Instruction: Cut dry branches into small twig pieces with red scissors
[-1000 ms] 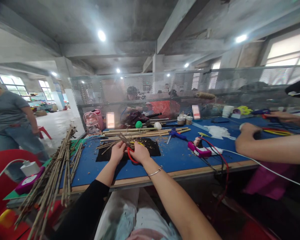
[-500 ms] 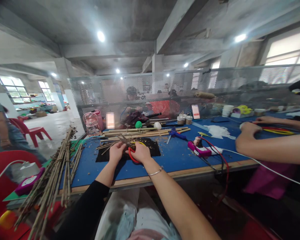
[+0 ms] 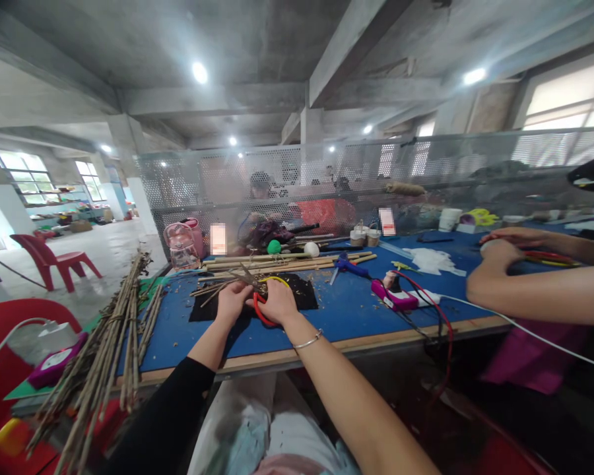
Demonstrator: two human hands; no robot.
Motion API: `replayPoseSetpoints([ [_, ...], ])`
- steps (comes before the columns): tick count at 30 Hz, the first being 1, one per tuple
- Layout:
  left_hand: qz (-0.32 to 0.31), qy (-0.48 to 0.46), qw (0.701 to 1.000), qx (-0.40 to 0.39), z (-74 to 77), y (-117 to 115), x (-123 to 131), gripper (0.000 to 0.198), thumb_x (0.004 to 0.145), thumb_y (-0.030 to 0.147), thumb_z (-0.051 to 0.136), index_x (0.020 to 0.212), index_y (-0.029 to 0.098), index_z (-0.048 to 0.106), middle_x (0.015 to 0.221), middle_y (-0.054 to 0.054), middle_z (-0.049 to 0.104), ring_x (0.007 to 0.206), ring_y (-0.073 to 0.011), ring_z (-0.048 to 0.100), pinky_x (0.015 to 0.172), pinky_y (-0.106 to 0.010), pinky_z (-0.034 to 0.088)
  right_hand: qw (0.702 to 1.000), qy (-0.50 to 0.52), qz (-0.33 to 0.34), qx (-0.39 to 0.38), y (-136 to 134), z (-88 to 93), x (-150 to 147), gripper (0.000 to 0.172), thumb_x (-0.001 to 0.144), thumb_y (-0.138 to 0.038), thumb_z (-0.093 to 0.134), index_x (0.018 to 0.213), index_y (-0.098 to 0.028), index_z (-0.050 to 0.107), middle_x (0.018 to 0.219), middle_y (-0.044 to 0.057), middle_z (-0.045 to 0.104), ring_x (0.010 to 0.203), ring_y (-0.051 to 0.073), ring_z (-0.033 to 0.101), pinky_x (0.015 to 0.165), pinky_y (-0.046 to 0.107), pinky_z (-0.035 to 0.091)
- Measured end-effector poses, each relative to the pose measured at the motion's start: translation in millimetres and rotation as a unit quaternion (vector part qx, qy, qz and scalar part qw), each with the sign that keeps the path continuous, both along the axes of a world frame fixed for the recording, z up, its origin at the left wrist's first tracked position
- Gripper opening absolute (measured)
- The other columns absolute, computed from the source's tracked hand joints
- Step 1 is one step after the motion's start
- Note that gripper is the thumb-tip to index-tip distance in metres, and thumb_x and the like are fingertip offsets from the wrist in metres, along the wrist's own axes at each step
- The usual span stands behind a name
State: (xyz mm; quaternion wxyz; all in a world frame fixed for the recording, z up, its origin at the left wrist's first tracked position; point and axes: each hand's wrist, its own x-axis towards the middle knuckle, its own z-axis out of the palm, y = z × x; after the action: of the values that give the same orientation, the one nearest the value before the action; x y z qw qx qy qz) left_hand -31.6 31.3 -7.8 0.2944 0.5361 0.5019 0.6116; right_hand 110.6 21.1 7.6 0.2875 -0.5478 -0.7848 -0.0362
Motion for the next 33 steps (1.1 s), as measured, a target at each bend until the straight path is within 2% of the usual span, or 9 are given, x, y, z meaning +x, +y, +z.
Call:
replayPoseSetpoints([
  [4, -0.018, -0.017, 1.000, -0.005, -6.1, 4.6, -1.6, 0.026, 0.063, 0.031, 0.064, 0.080, 0.011, 0.068, 0.072, -0.006, 0.068, 0.062, -0.0146, 0.060, 0.058, -0.023, 0.044, 0.999, 0.001, -0.020, -0.046, -1.3, 1.0, -0.3, 0.059, 0.068, -0.070, 0.042, 0.094, -0.018, 0.050, 0.087, 0.007, 0.061, 0.078, 0.021, 0.058, 0.066, 0.028, 0.038],
  [9, -0.045, -0.044, 0.998, -0.020, -7.7, 6.1, -4.4, 0.032, 0.063, 0.033, 0.067, 0.086, 0.011, 0.068, 0.076, -0.007, 0.069, 0.063, -0.0147, 0.060, 0.058, -0.023, 0.046, 0.996, 0.000, -0.025, -0.082, -2.6, 3.0, -1.8, 0.062, 0.067, -0.072, 0.041, 0.095, -0.018, 0.052, 0.089, 0.008, 0.062, 0.082, 0.021, 0.058, 0.066, 0.027, 0.037],
  [17, -0.021, -0.037, 0.998, -0.038, -5.6, 6.8, -6.2, 0.030, 0.062, 0.029, 0.067, 0.085, 0.011, 0.068, 0.068, -0.007, 0.067, 0.055, -0.0129, 0.058, 0.052, -0.021, 0.044, 0.994, 0.010, -0.023, -0.111, -0.9, 1.5, -0.6, 0.049, 0.071, -0.064, 0.045, 0.090, -0.020, 0.054, 0.085, 0.006, 0.064, 0.079, 0.020, 0.060, 0.059, 0.024, 0.036],
  [21, -0.028, -0.043, 0.998, -0.047, -3.0, 3.4, -4.4, 0.028, 0.063, 0.029, 0.066, 0.085, 0.011, 0.067, 0.063, -0.004, 0.065, 0.049, -0.0103, 0.054, 0.047, -0.019, 0.041, 0.993, 0.003, -0.036, -0.112, -0.4, 1.5, -0.7, 0.042, 0.073, -0.058, 0.046, 0.089, -0.020, 0.054, 0.086, 0.006, 0.064, 0.078, 0.020, 0.060, 0.059, 0.025, 0.036],
  [24, -0.041, -0.106, 0.991, -0.066, 0.2, -0.1, -1.8, 0.031, 0.065, 0.031, 0.064, 0.089, 0.011, 0.065, 0.063, -0.004, 0.063, 0.049, -0.0096, 0.054, 0.048, -0.019, 0.042, 0.994, -0.003, -0.045, -0.101, 0.3, 1.8, 0.0, 0.037, 0.075, -0.053, 0.045, 0.088, -0.020, 0.054, 0.085, 0.005, 0.064, 0.078, 0.019, 0.060, 0.060, 0.025, 0.037],
  [28, -0.098, -0.184, 0.973, -0.100, 3.6, -3.1, 0.9, 0.032, 0.064, 0.032, 0.066, 0.089, 0.012, 0.064, 0.063, -0.002, 0.062, 0.050, -0.0085, 0.054, 0.052, -0.021, 0.044, 0.996, -0.008, -0.053, -0.068, 0.6, 1.6, 2.4, 0.032, 0.076, -0.049, 0.046, 0.090, -0.021, 0.053, 0.085, 0.005, 0.064, 0.079, 0.018, 0.059, 0.064, 0.025, 0.038],
  [33, -0.116, -0.176, 0.973, -0.091, 3.6, -4.3, -0.6, 0.034, 0.060, 0.033, 0.068, 0.088, 0.013, 0.065, 0.064, -0.001, 0.061, 0.051, -0.0078, 0.052, 0.052, -0.020, 0.044, 0.998, 0.018, -0.034, -0.049, 0.7, 1.3, 3.3, 0.045, 0.068, -0.058, 0.053, 0.091, -0.020, 0.053, 0.089, 0.005, 0.061, 0.082, 0.018, 0.057, 0.067, 0.026, 0.038],
])
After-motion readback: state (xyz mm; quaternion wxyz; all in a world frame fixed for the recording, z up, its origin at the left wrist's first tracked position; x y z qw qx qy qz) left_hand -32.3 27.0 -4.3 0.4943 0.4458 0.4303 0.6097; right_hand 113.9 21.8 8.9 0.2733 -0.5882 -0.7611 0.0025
